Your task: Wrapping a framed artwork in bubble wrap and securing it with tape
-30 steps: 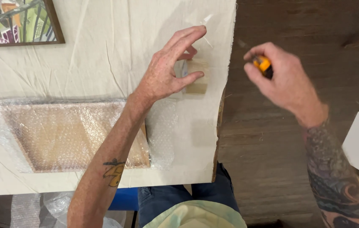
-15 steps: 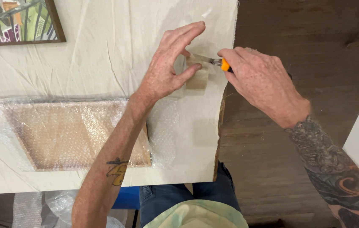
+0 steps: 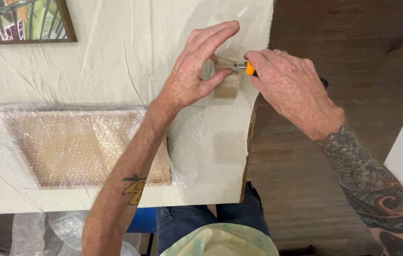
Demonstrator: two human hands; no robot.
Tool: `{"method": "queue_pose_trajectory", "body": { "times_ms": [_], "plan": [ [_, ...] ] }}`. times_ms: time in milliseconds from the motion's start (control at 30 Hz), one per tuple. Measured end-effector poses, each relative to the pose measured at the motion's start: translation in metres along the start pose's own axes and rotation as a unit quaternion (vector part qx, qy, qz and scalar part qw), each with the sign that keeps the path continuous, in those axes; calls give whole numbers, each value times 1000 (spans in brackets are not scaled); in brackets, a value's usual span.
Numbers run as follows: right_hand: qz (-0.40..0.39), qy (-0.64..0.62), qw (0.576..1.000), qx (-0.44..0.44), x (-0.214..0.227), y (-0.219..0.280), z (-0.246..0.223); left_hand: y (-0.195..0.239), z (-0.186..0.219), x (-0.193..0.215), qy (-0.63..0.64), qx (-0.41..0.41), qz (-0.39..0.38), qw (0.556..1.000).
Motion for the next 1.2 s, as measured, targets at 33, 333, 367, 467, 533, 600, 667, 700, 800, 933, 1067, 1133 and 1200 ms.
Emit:
{"method": "queue_pose_trajectory", "body": {
  "times_ms": [33, 333, 367, 467, 533, 600, 667, 700, 800, 933, 1067, 1133, 1200],
  "plan": [
    [-1, 0, 1000, 0, -1, 0, -1, 1, 0, 0, 0, 0, 0, 1000],
    [-19, 20, 999, -16, -5, -3, -1, 1, 1, 1, 5, -1, -3, 1000],
    [-32, 13, 999, -27, -5, -3, -2, 1, 1, 1, 0, -7, -2, 1000],
    [-46, 16, 998, -43, -11, -4, -4, 0, 1, 0, -11, -13, -2, 1000],
    [-47, 26, 997, -50, -15, -4, -4, 1, 2, 0, -17, -13, -4, 1000],
    [4, 65, 998, -9, -17, -3, -4, 2, 2, -2, -24, -17, -2, 1000],
    [-26, 40, 999, -23, -13, -10, -6, 1, 4, 0, -27, -21, -11, 999],
    [-56, 14, 998, -35, -12, -14, -6, 0, 6, 0, -30, -24, -18, 999],
    [-31, 4, 999, -36, -36, -12, 12, 5, 0, 1, -15, -14, -6, 1000],
    [-85, 9, 992, -96, -31, 3, 49, 6, 1, 2, -7, -8, -5, 1000],
    [-106, -262, 952, -118, -23, 1, 62, 7, 3, 1, 17, 45, 10, 999],
    [-91, -321, 939, -87, -28, -3, 65, 6, 3, -2, 24, 57, 18, 998],
    [-77, -366, 914, -157, -35, -11, 66, 5, 5, -3, 34, 73, 27, 996]
  ]
}}
Point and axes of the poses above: each hand's wrist, its own y-axis away from the middle knuckle, its own x-axis out of the back of the hand, z = x × y, the point moved 2 cm from there along -y, towards the middle knuckle, and after that the axes turned 10 degrees about z, right-handed, at the moved point
